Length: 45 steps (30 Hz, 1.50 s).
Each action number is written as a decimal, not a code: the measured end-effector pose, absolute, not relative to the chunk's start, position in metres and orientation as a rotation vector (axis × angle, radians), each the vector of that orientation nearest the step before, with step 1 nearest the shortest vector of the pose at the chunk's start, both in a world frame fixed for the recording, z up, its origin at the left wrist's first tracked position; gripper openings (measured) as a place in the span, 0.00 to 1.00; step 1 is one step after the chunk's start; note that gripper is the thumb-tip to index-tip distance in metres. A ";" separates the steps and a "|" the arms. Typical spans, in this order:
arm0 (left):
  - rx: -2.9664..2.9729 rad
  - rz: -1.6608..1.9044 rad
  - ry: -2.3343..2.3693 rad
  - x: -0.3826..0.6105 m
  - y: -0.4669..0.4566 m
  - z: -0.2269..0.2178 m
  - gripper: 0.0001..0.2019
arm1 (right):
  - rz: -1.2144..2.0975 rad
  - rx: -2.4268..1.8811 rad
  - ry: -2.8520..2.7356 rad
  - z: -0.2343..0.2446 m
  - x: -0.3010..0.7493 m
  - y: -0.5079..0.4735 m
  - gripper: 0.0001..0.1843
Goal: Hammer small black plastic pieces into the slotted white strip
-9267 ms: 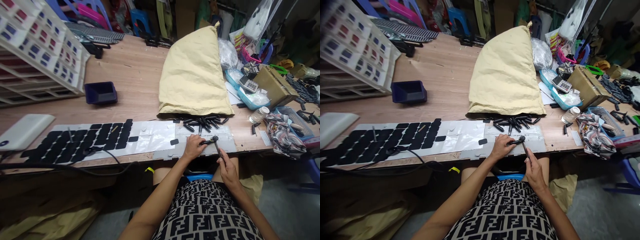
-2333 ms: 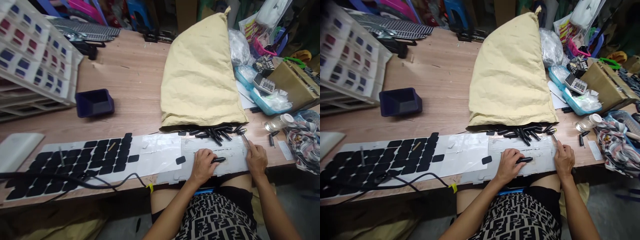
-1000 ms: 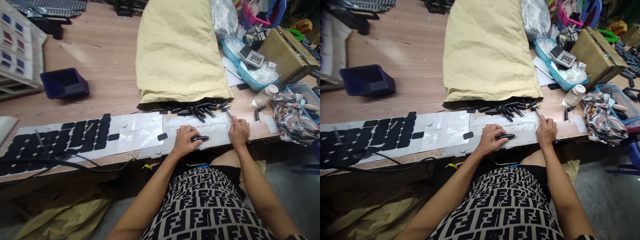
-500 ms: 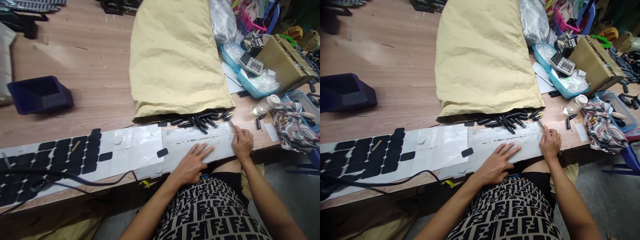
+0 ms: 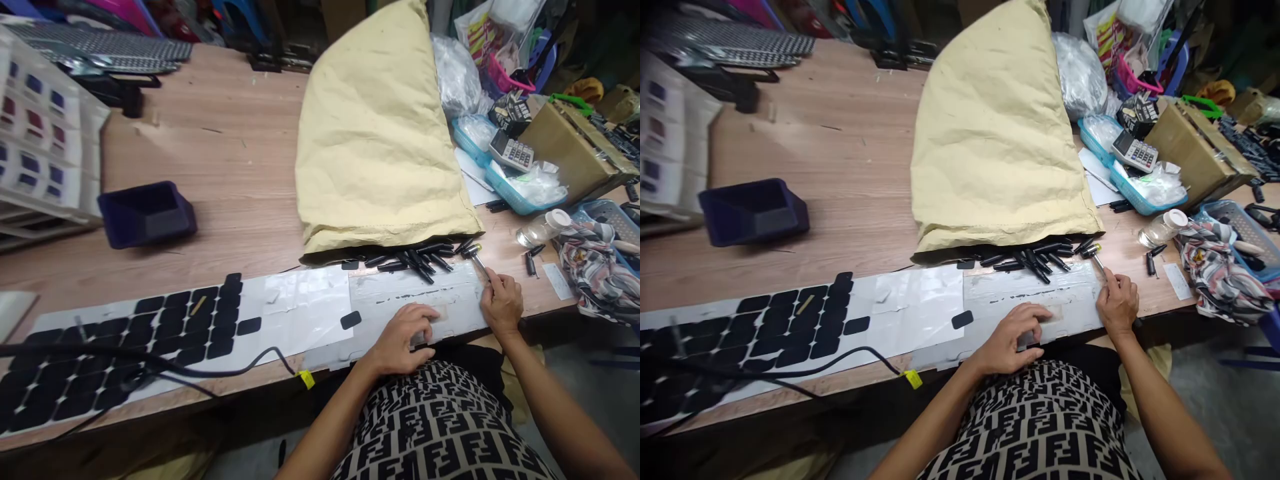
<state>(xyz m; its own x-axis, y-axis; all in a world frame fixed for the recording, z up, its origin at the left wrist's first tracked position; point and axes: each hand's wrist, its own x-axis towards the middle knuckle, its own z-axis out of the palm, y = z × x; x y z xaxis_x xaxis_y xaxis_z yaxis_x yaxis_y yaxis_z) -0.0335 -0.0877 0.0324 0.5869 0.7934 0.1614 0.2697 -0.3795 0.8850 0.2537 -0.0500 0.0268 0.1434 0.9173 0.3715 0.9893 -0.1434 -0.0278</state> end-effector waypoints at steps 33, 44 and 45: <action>2.163 0.837 1.381 -0.016 -0.042 0.001 0.15 | -0.217 -2.203 -1.838 0.030 0.274 -0.061 0.17; 1.990 0.811 1.446 -0.014 -0.036 -0.002 0.09 | 0.610 -1.744 -1.725 0.062 0.236 -0.126 0.19; 1.977 0.801 1.454 -0.014 -0.036 0.000 0.09 | 0.642 -1.723 -1.730 0.063 0.229 -0.132 0.19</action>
<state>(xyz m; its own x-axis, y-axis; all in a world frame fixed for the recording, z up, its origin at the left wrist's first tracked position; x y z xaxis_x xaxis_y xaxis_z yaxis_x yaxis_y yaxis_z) -0.0136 -0.0357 -0.0003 0.2363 0.9616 0.1399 0.6318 -0.2615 0.7297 0.2294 -0.1316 0.0627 0.0301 0.9963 0.0809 0.7019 0.0365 -0.7113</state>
